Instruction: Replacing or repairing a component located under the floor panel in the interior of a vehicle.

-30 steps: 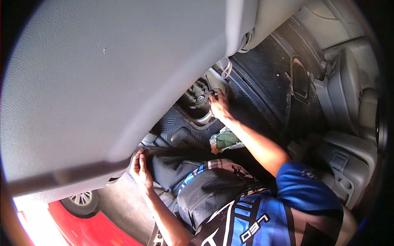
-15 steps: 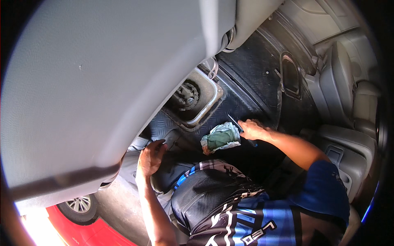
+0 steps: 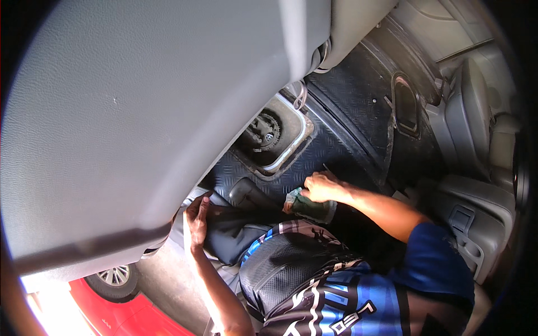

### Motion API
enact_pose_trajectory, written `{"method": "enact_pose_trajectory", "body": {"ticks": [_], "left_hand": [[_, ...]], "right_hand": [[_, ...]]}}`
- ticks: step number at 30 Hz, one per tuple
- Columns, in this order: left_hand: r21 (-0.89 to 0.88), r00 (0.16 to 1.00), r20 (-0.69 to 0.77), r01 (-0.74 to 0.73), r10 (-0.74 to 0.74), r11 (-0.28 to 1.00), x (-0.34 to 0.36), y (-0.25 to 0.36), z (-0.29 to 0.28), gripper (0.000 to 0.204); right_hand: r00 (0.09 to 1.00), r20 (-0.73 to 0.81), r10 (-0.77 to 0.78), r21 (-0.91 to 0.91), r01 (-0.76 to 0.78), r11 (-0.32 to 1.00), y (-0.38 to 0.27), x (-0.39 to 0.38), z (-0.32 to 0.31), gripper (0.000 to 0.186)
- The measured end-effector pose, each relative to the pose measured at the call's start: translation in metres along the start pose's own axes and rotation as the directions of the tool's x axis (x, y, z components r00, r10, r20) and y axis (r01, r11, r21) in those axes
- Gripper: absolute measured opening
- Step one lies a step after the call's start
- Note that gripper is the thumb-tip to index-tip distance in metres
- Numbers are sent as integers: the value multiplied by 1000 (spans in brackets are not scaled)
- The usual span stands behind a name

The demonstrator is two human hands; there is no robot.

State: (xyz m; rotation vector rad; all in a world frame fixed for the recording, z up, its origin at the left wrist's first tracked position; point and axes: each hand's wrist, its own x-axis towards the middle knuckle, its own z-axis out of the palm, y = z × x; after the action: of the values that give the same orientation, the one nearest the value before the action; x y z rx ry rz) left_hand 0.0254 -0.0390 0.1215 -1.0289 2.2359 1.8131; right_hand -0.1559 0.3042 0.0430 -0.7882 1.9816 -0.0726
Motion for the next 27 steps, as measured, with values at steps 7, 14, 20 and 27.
{"method": "enact_pose_trajectory", "body": {"ticks": [7, 14, 20, 27], "left_hand": [[40, 994, 52, 95, -97, 995, 8, 6, -2, 46], [91, 992, 37, 117, -121, 989, 10, 5, 2, 52], [236, 982, 169, 47, -88, 971, 24, 15, 13, 41], [438, 899, 438, -197, -18, 877, 104, 40, 86, 38]], "right_hand": [[605, -796, -15, 139, 208, 968, -47, 102, -24, 34], [566, -808, 161, 254, 88, 963, -81, 186, -27, 54], [521, -808, 276, 310, -24, 951, -84, 191, -21, 54], [490, -845, 215, 261, 28, 965, -69, 195, -14, 52]]}}
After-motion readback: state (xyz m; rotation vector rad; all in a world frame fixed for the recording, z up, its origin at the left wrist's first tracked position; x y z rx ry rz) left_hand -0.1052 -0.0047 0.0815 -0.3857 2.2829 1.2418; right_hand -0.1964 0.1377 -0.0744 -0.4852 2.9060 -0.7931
